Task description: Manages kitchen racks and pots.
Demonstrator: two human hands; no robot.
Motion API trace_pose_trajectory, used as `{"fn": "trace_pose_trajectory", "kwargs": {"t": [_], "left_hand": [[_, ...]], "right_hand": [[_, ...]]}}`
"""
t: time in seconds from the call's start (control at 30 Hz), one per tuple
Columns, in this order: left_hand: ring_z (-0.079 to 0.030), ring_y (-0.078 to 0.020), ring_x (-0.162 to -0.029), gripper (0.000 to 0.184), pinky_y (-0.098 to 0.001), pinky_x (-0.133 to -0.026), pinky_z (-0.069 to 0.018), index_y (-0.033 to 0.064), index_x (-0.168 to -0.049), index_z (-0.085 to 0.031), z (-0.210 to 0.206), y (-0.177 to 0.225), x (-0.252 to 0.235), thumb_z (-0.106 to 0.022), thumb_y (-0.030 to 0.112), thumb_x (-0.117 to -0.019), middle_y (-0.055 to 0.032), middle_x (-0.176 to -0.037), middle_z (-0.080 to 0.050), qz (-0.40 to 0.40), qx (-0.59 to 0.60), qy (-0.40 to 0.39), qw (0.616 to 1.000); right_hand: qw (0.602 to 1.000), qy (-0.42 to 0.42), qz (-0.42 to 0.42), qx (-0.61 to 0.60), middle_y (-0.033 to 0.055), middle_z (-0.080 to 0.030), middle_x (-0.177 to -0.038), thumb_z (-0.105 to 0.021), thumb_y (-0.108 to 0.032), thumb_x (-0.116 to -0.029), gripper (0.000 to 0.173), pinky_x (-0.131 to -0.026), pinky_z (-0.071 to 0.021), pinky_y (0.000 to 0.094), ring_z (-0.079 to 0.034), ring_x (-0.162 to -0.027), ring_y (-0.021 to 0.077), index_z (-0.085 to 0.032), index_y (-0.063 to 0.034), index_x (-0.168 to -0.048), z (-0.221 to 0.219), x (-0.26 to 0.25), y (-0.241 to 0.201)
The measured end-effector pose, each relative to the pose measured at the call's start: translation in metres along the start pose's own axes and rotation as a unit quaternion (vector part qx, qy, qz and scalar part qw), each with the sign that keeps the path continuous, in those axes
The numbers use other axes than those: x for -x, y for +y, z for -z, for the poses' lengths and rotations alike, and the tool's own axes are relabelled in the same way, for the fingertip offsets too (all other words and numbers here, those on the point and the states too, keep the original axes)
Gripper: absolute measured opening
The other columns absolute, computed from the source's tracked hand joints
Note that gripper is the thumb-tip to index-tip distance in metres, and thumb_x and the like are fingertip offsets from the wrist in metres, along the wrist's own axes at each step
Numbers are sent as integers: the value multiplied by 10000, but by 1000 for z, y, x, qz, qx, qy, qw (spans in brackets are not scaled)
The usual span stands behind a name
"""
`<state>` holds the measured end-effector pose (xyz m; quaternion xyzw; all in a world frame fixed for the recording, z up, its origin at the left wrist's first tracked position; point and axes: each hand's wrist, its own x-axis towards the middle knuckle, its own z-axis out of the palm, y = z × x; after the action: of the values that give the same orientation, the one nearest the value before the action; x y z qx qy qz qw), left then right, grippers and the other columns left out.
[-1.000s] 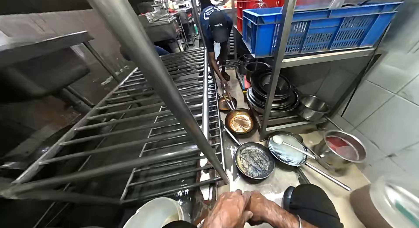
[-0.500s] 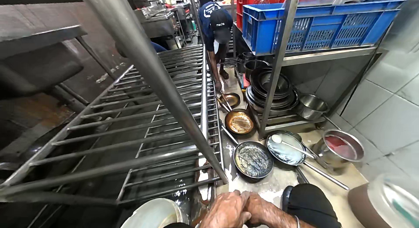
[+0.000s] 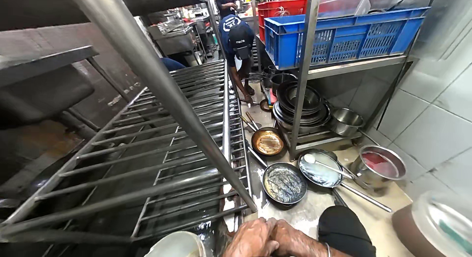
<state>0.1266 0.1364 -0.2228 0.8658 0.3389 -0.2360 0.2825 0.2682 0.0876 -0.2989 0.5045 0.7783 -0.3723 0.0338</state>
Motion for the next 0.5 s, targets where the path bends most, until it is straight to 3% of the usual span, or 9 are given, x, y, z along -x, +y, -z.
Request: {"fn": "trace_pose_trajectory", "kwargs": {"t": [0.5], "left_hand": [[-648,-367,-1219,537,-600,-1009,-520,154,-1460,-550,3,1,0,-589,465,-1024,-168,-1327,-655,0,-10,-11,1000]], "right_hand": [[999,-32,-20,19,273,-687,-1201,-660,-270,-986,360,-960,-475,659,-646,-1159,450,-684,42,-1163,4,-4,-3]]}}
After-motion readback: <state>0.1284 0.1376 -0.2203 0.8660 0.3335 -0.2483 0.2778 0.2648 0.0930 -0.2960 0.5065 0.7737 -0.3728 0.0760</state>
